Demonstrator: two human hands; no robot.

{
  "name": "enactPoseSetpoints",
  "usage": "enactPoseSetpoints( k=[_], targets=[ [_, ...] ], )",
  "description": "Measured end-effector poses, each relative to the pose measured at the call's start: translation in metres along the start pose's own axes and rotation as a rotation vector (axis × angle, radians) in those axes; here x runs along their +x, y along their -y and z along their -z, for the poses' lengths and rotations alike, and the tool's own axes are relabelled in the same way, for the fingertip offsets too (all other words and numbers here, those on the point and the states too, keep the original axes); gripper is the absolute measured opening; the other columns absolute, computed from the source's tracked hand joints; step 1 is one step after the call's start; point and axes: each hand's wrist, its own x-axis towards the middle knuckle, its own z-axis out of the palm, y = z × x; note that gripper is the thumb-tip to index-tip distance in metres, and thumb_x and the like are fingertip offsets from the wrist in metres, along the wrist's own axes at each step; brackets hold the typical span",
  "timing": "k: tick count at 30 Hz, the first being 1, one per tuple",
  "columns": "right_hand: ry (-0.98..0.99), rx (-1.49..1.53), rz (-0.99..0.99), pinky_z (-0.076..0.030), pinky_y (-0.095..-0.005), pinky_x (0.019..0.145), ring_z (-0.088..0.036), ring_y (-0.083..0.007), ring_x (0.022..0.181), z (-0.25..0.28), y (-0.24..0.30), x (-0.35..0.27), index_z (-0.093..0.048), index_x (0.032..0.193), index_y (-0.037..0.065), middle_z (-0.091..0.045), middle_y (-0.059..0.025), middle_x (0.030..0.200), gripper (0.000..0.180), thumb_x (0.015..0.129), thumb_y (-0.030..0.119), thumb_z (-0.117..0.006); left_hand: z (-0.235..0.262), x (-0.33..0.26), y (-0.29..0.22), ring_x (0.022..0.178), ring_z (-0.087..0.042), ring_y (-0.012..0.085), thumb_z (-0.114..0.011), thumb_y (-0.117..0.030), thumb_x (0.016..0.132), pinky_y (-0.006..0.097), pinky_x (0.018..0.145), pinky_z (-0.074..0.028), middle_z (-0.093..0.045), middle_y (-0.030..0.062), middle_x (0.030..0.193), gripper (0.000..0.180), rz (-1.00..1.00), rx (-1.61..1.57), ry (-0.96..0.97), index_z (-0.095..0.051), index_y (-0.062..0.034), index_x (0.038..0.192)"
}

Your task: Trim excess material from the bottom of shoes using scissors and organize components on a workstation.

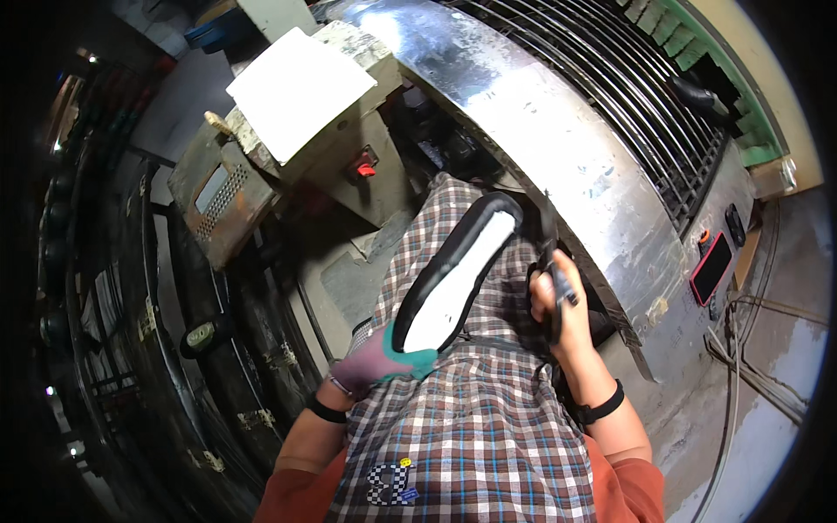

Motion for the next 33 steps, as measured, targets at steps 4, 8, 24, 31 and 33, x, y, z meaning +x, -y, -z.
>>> enactPoseSetpoints(
  k=[4,8,24,31,33],
  targets=[
    [-0.193,0.417,-0.180,-0.044,-0.0220,0.055,-0.052,-0.0071,0.066,0.004,-0.001,0.012,-0.045,0.121,0.011,-0.056,-0.0006,0.086,0.037,0.093,0.032,-0.058,0.029,0.015,-0.029,0.121,-0.053,0.0305,-0.070,-0.016,0.079,0.036,0.101,-0.041,-0.052,0.0179,0.132,0.067,-0.363,0.803,-0.052,-0.041,-0.0041,0.138],
    [0.159,-0.195,-0.133,-0.043,-0.0263,0.083,-0.056,-0.0123,0.085,0.014,-0.037,-0.014,-0.049,0.126,0.009,-0.058,-0.0005,0.096,0.055,0.082,0.030,-0.074,0.033,0.062,0.005,0.123,-0.046,0.0390,-0.057,-0.012,0.087,0.039,0.103,-0.040,-0.046,0.0234,0.133,0.055,-0.069,0.907,-0.581,-0.038,-0.0034,0.139],
    [0.361,-0.162,-0.165,-0.036,-0.0195,0.055,-0.045,-0.0058,0.064,-0.053,-0.022,-0.011,-0.041,0.132,0.006,-0.053,0.0002,0.084,0.067,0.080,0.033,-0.073,-0.040,0.006,0.022,0.121,-0.048,0.0135,-0.061,-0.026,0.093,0.030,0.104,-0.037,-0.050,0.0057,0.132,0.058,-0.014,-0.612,-0.356,-0.035,-0.0090,0.142],
    [0.447,-0.144,-0.152,-0.036,-0.0194,0.051,-0.044,-0.0048,0.059,-0.070,-0.029,-0.004,-0.042,0.130,0.007,-0.054,0.0014,0.083,0.060,0.082,0.027,-0.072,-0.040,0.000,0.021,0.118,-0.050,0.0132,-0.072,-0.021,0.085,0.033,0.101,-0.044,-0.055,0.0034,0.121,0.064,-0.066,-0.771,-0.394,-0.039,-0.0070,0.138],
    [0.418,-0.092,-0.155,-0.035,-0.0194,0.049,-0.042,-0.0040,0.056,-0.065,-0.033,-0.003,-0.044,0.129,0.007,-0.052,0.0028,0.081,0.054,0.084,0.020,-0.070,-0.056,0.000,0.014,0.104,-0.056,0.0110,-0.068,-0.010,0.087,0.026,0.090,-0.049,-0.056,0.0033,0.118,0.053,-0.307,-0.569,-0.555,-0.043,-0.0044,0.133]
  ],
)
